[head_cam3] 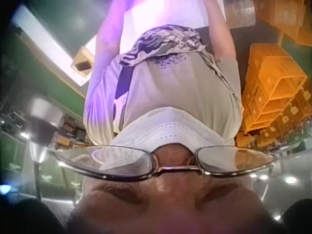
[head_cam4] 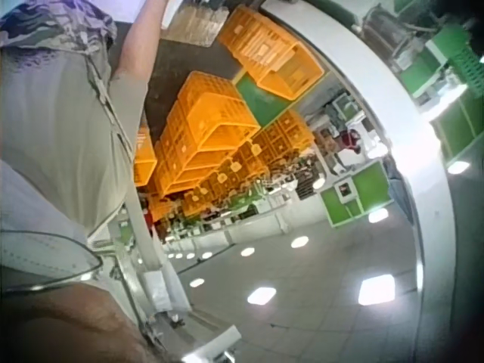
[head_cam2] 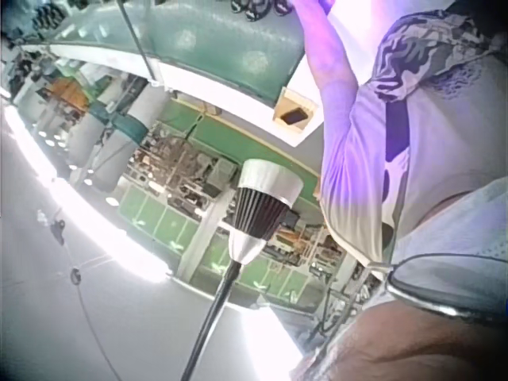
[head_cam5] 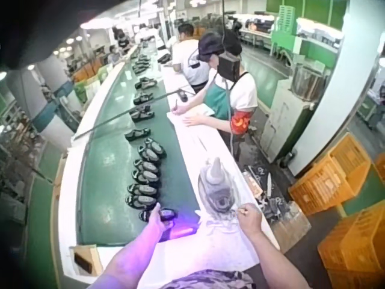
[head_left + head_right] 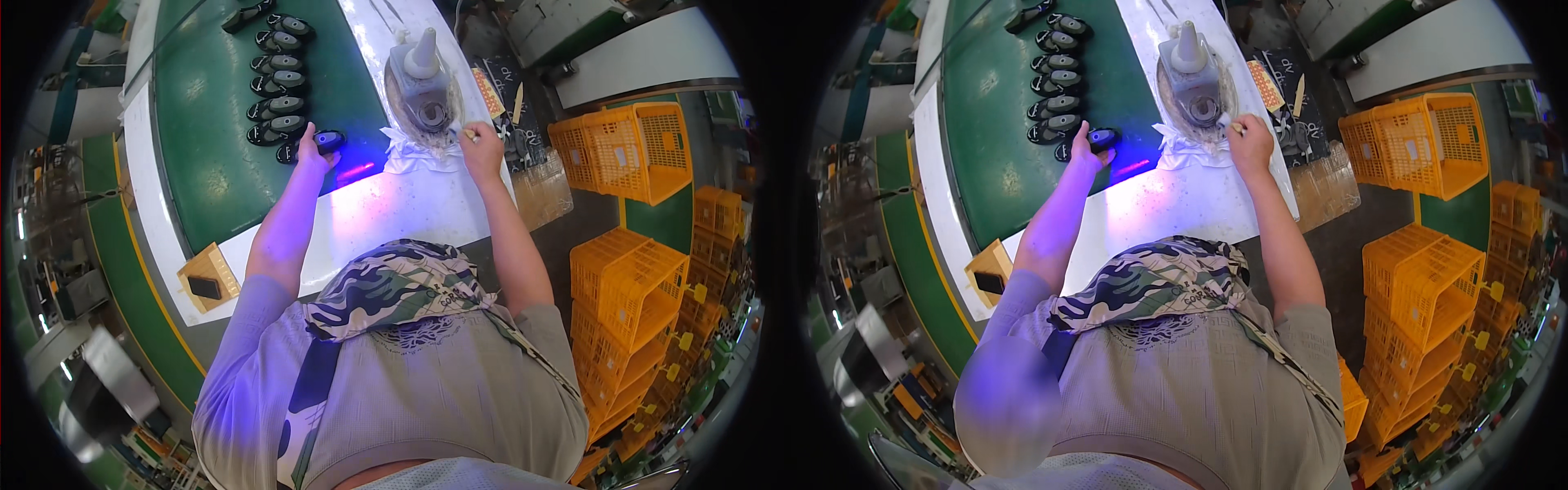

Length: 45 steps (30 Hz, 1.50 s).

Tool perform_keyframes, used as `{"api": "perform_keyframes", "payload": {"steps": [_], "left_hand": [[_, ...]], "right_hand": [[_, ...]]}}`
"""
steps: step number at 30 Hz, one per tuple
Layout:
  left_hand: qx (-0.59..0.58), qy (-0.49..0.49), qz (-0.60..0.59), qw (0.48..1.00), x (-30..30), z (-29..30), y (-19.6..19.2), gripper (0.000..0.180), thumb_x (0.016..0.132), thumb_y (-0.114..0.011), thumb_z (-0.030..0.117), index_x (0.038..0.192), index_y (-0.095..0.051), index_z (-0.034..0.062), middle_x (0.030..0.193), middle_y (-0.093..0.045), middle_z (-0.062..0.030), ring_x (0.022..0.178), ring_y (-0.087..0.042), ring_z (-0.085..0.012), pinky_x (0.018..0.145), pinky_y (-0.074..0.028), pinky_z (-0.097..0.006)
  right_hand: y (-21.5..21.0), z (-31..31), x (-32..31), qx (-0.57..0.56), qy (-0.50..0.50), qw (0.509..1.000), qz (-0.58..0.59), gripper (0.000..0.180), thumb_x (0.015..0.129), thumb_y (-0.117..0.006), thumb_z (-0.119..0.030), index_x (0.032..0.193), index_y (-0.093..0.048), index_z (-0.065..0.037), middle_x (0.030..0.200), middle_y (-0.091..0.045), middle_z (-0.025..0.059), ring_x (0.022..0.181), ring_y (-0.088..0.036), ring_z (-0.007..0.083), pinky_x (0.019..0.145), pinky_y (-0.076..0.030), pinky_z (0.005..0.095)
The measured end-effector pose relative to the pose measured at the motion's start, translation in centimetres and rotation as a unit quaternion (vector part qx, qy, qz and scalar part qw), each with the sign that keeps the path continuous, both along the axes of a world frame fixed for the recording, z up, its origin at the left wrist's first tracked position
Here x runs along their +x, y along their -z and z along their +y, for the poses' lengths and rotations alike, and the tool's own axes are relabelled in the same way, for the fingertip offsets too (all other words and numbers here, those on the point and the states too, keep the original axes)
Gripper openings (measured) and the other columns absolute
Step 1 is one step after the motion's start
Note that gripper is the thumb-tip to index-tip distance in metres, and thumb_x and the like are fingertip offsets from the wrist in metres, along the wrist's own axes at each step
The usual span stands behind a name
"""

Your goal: The person wipes the exterior of black shoes with a small cloth or sponge. The person picks up a shoe from a table, wipes it thoroughly, and places it back down, repeating this process for multiple shoes. A UV light is used to inspect the shoes during the process.

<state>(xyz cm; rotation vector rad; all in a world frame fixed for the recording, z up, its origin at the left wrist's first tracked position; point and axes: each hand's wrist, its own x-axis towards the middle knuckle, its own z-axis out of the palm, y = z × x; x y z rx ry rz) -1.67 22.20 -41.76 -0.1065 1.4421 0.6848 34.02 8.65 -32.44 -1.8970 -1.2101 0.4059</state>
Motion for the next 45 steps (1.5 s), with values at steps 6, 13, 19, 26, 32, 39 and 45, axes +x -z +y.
{"api": "perform_keyframes", "payload": {"steps": [6, 13, 19, 26, 32, 39, 45], "left_hand": [[0.041, -0.055, 0.018, 0.997, -0.3, -1.3, 1.4, 0.035, 0.086, -0.062, 0.034, 0.110, -0.055, 0.0085, 0.103, -0.061, -0.0139, 0.089, -0.061, -0.0335, 0.079, -0.052, -0.047], [0.165, -0.086, -0.138, 0.973, -3.5, -7.3, -1.1, 0.038, 0.086, -0.058, 0.006, 0.121, -0.048, -0.0007, 0.113, -0.060, -0.0168, 0.100, -0.063, -0.0320, 0.088, -0.053, -0.046], [0.339, 0.023, -0.280, 0.898, -6.4, -13.4, -5.2, 0.052, 0.083, -0.066, 0.013, 0.130, -0.047, -0.0004, 0.129, -0.057, -0.0157, 0.113, -0.059, -0.0293, 0.103, -0.044, -0.045], [0.323, -0.112, -0.216, 0.915, -5.5, -16.1, -10.6, 0.051, 0.090, -0.066, 0.029, 0.133, -0.047, 0.0080, 0.128, -0.057, -0.0115, 0.121, -0.053, -0.0282, 0.108, -0.039, -0.046], [0.420, -0.060, -0.115, 0.898, -5.7, -17.5, -10.9, 0.049, 0.079, -0.076, 0.011, 0.122, -0.053, 0.0065, 0.115, -0.063, -0.0072, 0.110, -0.060, -0.0238, 0.101, -0.046, -0.040], [0.619, 0.152, 0.240, 0.732, -1.8, -19.4, -19.6, 0.058, 0.063, -0.086, 0.002, 0.113, -0.056, 0.0021, 0.114, -0.064, -0.0107, 0.105, -0.062, -0.0219, 0.096, -0.049, -0.035], [0.756, 0.205, 0.405, 0.471, -2.2, -20.4, -22.0, 0.049, 0.069, -0.078, 0.000, 0.114, -0.058, -0.0008, 0.116, -0.063, -0.0174, 0.107, -0.063, -0.0286, 0.094, -0.052, -0.035]], "right_hand": [[-0.2, 4.6, -1.2, 0.010, -0.127, 0.971, -0.204, 0.008, 0.072, -0.069, -0.010, 0.079, -0.065, -0.012, 0.083, -0.063, 0.0064, 0.085, -0.060, 0.0288, 0.073, -0.043, 0.0441], [0.0, 6.4, -2.1, -0.003, -0.222, 0.933, -0.283, 0.008, 0.072, -0.064, -0.008, 0.078, -0.065, -0.013, 0.086, -0.064, 0.0047, 0.089, -0.060, 0.0263, 0.076, -0.043, 0.0422], [-0.5, 6.0, -2.1, -0.012, -0.258, 0.916, -0.308, 0.011, 0.072, -0.062, -0.006, 0.079, -0.066, -0.013, 0.087, -0.065, 0.0043, 0.089, -0.060, 0.0258, 0.076, -0.043, 0.0418], [-1.6, 5.3, -1.5, -0.012, -0.310, 0.873, -0.377, 0.008, 0.074, -0.062, -0.009, 0.078, -0.067, -0.013, 0.086, -0.065, 0.0060, 0.088, -0.061, 0.0272, 0.075, -0.044, 0.0434], [-1.3, 5.7, 0.0, -0.185, -0.120, 0.967, -0.131, 0.016, 0.072, -0.065, -0.022, 0.081, -0.069, -0.010, 0.080, -0.068, 0.0143, 0.077, -0.066, 0.0341, 0.069, -0.050, 0.0462], [-1.4, 4.1, 1.5, -0.153, -0.102, 0.983, -0.022, 0.020, 0.071, -0.072, -0.022, 0.081, -0.069, -0.004, 0.073, -0.068, 0.0122, 0.066, -0.065, 0.0257, 0.061, -0.049, 0.0369], [-7.9, 1.7, -6.6, -0.089, -0.225, 0.856, 0.456, 0.015, 0.074, -0.076, -0.006, 0.081, -0.063, -0.002, 0.076, -0.064, 0.0034, 0.066, -0.058, 0.0102, 0.060, -0.047, 0.0262]]}}
